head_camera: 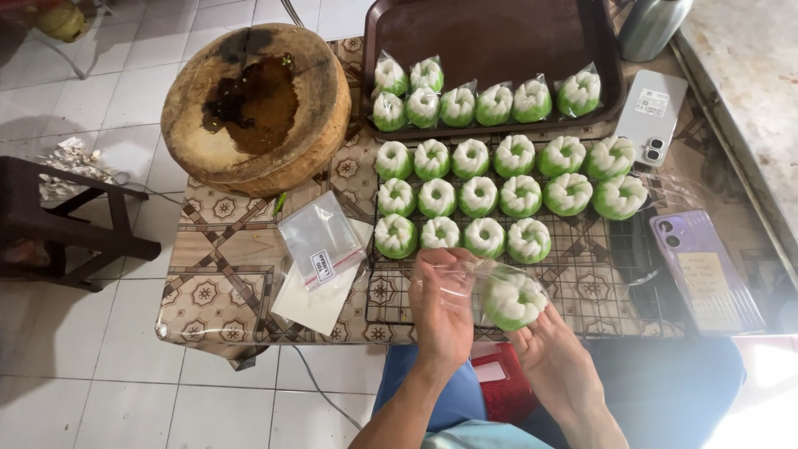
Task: The person is individually packaging small green and white steamed cakes into clear plastic bags.
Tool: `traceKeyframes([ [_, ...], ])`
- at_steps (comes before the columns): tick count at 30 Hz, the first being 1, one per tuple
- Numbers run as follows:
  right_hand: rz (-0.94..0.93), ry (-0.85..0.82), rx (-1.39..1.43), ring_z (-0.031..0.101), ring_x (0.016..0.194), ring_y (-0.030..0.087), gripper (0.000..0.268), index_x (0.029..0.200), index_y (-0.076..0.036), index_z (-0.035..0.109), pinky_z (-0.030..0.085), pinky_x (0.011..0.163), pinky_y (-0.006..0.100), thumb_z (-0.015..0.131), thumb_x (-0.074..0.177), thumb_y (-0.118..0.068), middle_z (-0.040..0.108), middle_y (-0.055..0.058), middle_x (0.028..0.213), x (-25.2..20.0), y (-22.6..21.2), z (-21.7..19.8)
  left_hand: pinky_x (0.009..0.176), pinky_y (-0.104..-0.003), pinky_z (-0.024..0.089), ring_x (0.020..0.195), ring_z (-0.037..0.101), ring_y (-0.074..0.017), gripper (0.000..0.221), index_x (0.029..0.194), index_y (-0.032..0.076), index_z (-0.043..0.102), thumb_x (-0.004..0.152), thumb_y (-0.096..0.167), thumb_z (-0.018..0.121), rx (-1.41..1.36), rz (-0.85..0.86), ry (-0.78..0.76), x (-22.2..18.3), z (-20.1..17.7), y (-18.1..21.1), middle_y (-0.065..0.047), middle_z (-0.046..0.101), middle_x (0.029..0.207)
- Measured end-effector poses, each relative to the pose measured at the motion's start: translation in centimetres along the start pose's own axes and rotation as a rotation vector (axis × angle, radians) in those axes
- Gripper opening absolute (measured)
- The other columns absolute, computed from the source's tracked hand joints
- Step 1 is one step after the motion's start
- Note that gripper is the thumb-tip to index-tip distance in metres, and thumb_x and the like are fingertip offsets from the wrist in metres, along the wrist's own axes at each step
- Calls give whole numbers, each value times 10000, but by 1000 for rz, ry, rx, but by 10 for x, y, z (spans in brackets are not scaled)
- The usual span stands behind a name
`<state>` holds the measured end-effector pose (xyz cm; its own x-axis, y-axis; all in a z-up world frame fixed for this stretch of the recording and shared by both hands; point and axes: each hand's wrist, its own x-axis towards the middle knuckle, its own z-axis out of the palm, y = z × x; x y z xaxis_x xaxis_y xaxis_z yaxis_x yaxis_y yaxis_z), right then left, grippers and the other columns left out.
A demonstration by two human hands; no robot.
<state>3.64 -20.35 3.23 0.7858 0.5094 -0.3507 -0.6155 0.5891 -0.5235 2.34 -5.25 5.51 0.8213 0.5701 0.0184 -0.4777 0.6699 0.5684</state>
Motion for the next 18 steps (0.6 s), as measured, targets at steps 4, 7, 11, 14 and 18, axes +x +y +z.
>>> traceKeyframes([
  [4, 42, 188, 16, 491, 1362, 260, 541, 1536, -8, 369, 394, 1094, 323, 349, 1004, -106, 483, 173, 1579, 1, -6, 20, 992, -446, 522, 1013, 659, -238, 275, 1061, 96, 627, 1054, 364, 568, -60, 16, -13, 6, -4, 3, -112, 673, 1093],
  [7, 18, 206, 14, 506, 1336, 258, 559, 1537, 9, 392, 413, 1056, 322, 381, 991, -108, 505, 172, 1549, 2, 0, 8, 963, -461, 532, 990, 699, -264, 292, 1057, 89, 670, 1022, 373, 611, -77, -8, 79, 8, -10, -3, -127, 727, 1057],
  [11, -21, 212, -5, 511, 1351, 240, 584, 1550, -15, 383, 433, 1049, 302, 426, 984, -155, 497, 139, 1566, 4, -4, 24, 951, -458, 518, 977, 693, -318, 321, 1071, 93, 681, 1021, 398, 595, -57, -70, 101, 7, -8, -3, -128, 714, 875],
  [14, 43, 434, -24, 487, 1383, 224, 522, 1490, -9, 397, 367, 1174, 305, 386, 973, -71, 511, 141, 1529, 2, -10, 38, 900, -404, 521, 963, 680, -234, 313, 1053, 93, 691, 1008, 396, 621, -76, -87, 140, 5, -8, -6, -103, 731, 972],
  [18, -48, 238, 23, 572, 1027, 179, 284, 1228, -69, 504, 481, 923, 288, 587, 959, -104, 597, 104, 1247, 4, 7, -11, 966, -413, 499, 982, 652, -239, 300, 1046, 94, 665, 1012, 387, 610, -38, -76, 105, 4, -3, -5, -105, 695, 938],
])
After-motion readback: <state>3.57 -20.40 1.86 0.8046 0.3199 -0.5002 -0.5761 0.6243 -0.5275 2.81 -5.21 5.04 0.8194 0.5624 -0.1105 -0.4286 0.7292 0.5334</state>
